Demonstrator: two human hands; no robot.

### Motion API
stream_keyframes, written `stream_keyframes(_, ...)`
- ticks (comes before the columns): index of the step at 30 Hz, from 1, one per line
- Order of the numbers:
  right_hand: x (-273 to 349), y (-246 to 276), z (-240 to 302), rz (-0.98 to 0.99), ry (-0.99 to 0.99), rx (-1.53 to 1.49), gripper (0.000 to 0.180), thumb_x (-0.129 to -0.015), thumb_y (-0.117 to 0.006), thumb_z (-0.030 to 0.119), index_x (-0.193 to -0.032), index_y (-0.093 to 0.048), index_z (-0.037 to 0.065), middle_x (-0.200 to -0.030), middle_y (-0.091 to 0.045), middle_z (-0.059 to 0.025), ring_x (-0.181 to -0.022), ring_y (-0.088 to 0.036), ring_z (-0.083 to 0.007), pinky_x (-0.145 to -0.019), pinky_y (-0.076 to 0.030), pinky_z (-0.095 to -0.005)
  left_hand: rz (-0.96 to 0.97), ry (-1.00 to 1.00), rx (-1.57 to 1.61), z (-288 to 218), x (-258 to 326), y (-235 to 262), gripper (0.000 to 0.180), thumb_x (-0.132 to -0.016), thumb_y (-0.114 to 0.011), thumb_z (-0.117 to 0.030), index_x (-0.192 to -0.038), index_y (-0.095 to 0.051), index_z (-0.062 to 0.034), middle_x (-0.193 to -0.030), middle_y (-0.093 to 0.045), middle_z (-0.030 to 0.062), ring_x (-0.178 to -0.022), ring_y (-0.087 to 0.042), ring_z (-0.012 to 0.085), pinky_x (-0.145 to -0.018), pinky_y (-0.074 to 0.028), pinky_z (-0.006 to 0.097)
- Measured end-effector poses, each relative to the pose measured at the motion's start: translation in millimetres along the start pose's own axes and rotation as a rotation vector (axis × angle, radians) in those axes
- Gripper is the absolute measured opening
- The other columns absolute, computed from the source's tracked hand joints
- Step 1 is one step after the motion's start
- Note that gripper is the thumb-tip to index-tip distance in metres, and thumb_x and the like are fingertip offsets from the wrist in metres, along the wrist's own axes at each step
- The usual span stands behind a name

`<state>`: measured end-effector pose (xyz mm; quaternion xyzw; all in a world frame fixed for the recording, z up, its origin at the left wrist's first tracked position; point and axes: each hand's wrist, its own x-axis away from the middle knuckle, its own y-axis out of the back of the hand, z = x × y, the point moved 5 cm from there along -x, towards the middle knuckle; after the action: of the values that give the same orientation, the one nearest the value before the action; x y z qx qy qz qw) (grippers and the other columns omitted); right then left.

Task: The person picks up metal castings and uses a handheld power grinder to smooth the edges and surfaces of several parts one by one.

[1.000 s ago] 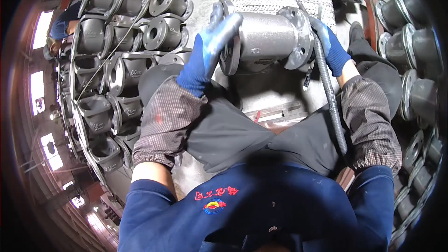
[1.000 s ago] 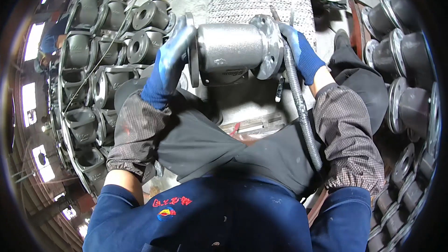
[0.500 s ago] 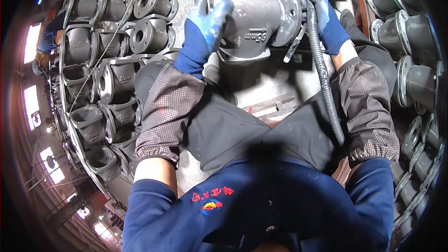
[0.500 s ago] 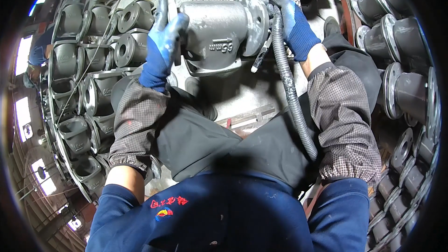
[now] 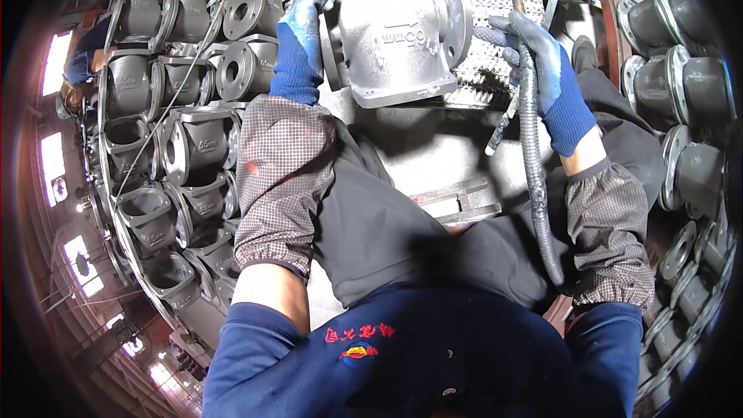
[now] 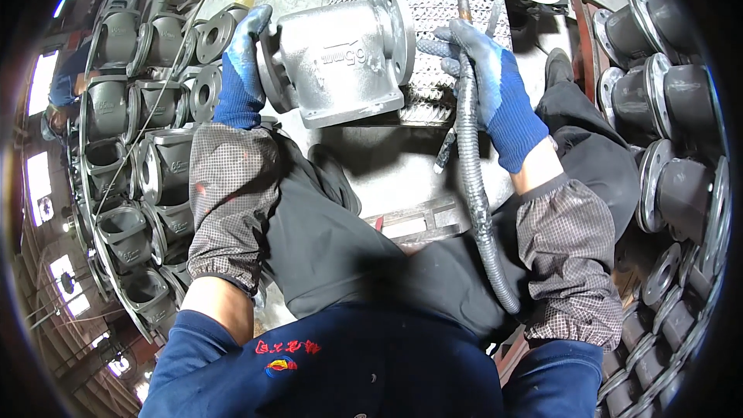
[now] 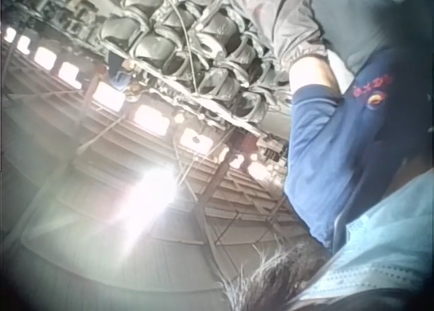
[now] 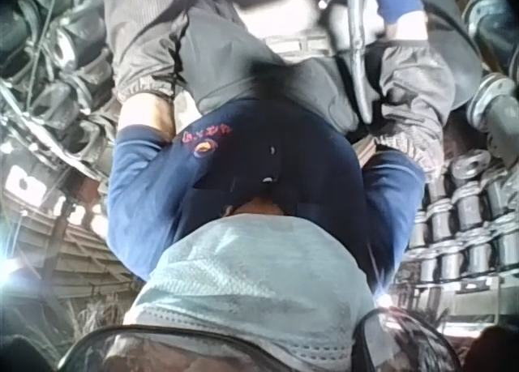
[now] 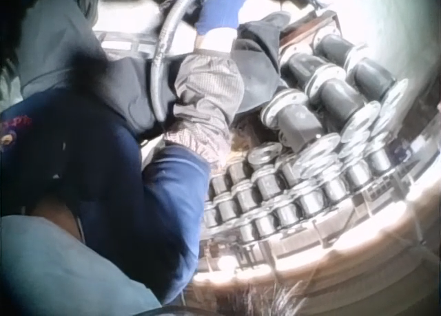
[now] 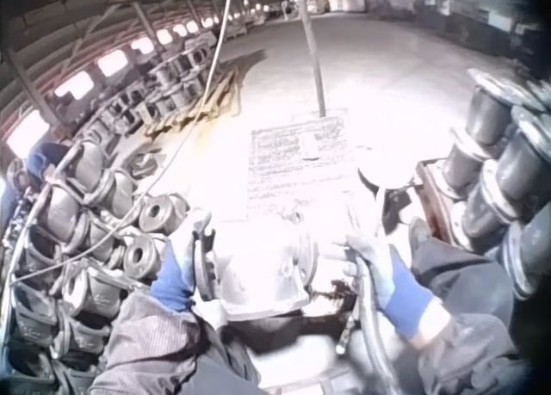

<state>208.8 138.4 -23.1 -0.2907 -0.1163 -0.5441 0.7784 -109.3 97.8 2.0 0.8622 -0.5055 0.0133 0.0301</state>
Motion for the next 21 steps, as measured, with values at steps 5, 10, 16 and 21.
stream_keyframes(5,3,-1,1,-0.021,0.115,-0.034,0.039,-0.089,-0.057,0.033,-0.109,-0.062,0.0,-0.104,-0.064,-0.0067,-0.067,-0.056,-0.0071,-0.051,-0.045,-0.0184,-0.076,0.138,0.092,0,6,5,0.042,-0.084,-0.058,-0.037,-0.108,-0.059,-0.003,-0.103,-0.06,0.0102,-0.094,-0.06,0.0213,-0.081,-0.05,0.034)
stream_keyframes(10,21,-7,10,0.062,0.06,0.026,0.041,-0.093,-0.048,0.037,-0.111,-0.058,0.001,-0.09,-0.069,-0.0093,-0.053,-0.049,-0.0007,-0.037,-0.034,-0.0137,-0.089,0.234,0.172,1,7,7,0.039,-0.083,-0.059,-0.037,-0.103,-0.059,-0.0041,-0.098,-0.061,0.0111,-0.089,-0.061,0.0225,-0.076,-0.052,0.035)
stream_keyframes(16,27,-7,9,0.03,0.024,0.003,0.048,-0.094,-0.047,0.039,-0.118,-0.054,-0.002,-0.096,-0.067,-0.0116,-0.052,-0.045,0.0032,-0.038,-0.033,-0.0102,-0.129,0.275,0.285,10,2,16,0.03,-0.082,-0.059,-0.034,-0.093,-0.058,-0.0061,-0.088,-0.062,0.0117,-0.077,-0.062,0.0241,-0.069,-0.054,0.036)
stream_keyframes(21,25,-9,7,0.047,0.041,0.021,0.046,-0.094,-0.045,0.041,-0.111,-0.059,0.0,-0.088,-0.069,-0.0101,-0.054,-0.053,-0.0022,-0.036,-0.037,-0.0144,-0.091,0.207,0.215,40,-20,59,0.026,-0.086,-0.053,-0.03,-0.104,-0.062,-0.0127,-0.098,-0.059,0.0042,-0.094,-0.055,0.0198,-0.082,-0.048,0.036)
